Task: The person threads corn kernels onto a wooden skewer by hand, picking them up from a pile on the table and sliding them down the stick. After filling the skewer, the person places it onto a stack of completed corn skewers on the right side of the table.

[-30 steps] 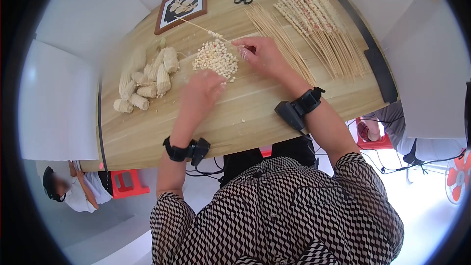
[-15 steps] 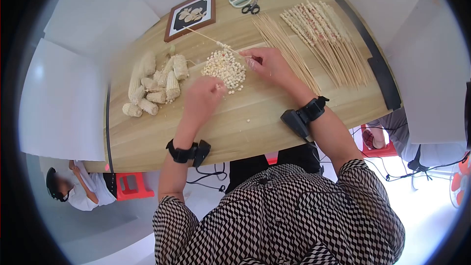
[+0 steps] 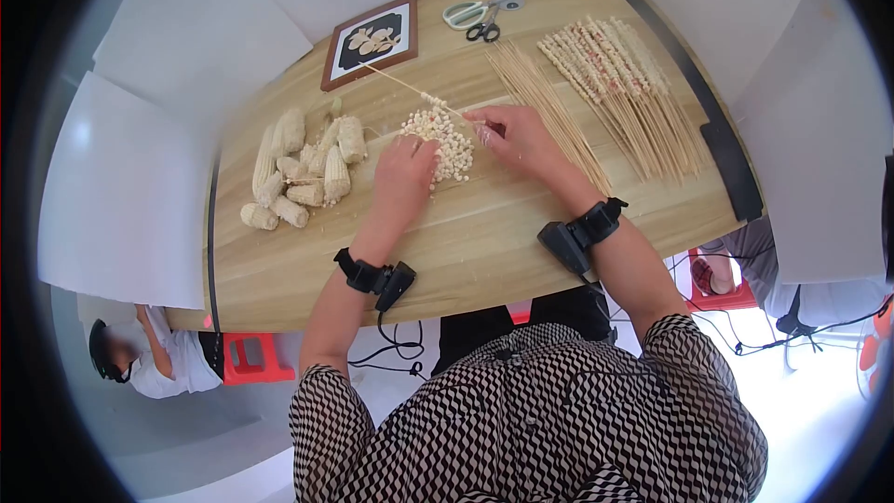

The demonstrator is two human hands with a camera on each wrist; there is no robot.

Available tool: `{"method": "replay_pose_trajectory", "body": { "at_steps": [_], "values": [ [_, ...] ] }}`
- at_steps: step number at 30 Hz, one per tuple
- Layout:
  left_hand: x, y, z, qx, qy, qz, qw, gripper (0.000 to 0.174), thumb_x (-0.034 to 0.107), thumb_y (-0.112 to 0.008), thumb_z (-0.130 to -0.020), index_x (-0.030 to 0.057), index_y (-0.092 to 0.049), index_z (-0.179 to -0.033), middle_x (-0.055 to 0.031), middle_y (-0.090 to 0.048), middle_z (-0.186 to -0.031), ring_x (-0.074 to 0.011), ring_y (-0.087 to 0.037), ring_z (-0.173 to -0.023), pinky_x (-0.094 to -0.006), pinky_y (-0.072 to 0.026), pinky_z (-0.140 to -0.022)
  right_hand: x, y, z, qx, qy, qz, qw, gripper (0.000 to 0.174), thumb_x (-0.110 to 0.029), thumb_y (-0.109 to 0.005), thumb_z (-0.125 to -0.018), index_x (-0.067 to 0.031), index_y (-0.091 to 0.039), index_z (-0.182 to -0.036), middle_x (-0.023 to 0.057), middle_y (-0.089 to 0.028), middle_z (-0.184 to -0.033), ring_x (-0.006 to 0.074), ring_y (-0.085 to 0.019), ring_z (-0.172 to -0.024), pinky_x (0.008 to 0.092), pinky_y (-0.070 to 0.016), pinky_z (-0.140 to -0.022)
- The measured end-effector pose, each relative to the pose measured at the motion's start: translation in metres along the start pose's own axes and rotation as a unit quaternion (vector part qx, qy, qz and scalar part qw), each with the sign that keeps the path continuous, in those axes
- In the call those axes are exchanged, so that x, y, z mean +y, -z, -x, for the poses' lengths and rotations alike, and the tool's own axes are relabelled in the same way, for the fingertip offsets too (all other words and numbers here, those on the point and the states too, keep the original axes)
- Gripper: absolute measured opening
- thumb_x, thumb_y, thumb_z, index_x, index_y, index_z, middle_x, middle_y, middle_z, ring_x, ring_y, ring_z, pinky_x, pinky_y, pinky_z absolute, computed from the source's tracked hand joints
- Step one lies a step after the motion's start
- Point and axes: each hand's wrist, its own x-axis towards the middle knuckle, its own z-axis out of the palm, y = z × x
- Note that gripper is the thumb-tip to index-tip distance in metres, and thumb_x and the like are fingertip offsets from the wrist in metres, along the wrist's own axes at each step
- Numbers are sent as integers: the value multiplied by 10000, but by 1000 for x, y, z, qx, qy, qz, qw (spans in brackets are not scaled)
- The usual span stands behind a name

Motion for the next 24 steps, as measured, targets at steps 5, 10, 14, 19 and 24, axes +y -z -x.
{"method": "replay_pose_trajectory", "body": {
  "at_steps": [5,10,14,19,24],
  "values": [
    [22,-9,8,-117,-123,-66,983,420,239,-546,-865,151,-492,-1271,-85,-436,-1352,-312,-364,-1270,-514,-253,-1010,4,-1,0,-2,0,3,1000,286,-9,-604,-805,-37,-648,-1086,107,-618,-722,111,-496,-586,261,-442,-571],
    [11,-18,1,-192,-101,-129,968,543,357,-451,-919,194,-325,-1422,-72,-288,-1479,-306,-153,-1398,-512,-80,-1107,-2,1,0,2,-12,9,1000,233,-35,-608,-793,-36,-665,-1018,171,-657,-826,261,-626,-675,325,-498,-642],
    [-9,-17,-10,-179,-27,-79,980,539,311,-408,-944,152,-269,-1440,-107,-268,-1483,-337,-144,-1393,-525,-109,-1097,5,-2,-1,-1,6,-3,1000,269,-14,-604,-808,-37,-652,-1072,103,-621,-732,117,-509,-597,261,-447,-579],
    [-52,-13,-9,-121,70,13,990,533,317,-370,-962,110,-249,-1438,-155,-241,-1485,-367,-192,-1373,-527,-163,-1089,6,-2,-1,4,13,18,1000,256,-36,-605,-818,-35,-652,-1070,94,-613,-712,115,-496,-586,263,-436,-568],
    [-86,-21,1,-79,123,1,989,542,316,-349,-971,29,-249,-1420,-223,-295,-1439,-396,-257,-1337,-488,-212,-1084,0,0,-1,3,-7,4,1000,242,-57,-618,-792,-47,-664,-1029,170,-648,-794,260,-601,-636,332,-484,-615]
  ]
}}
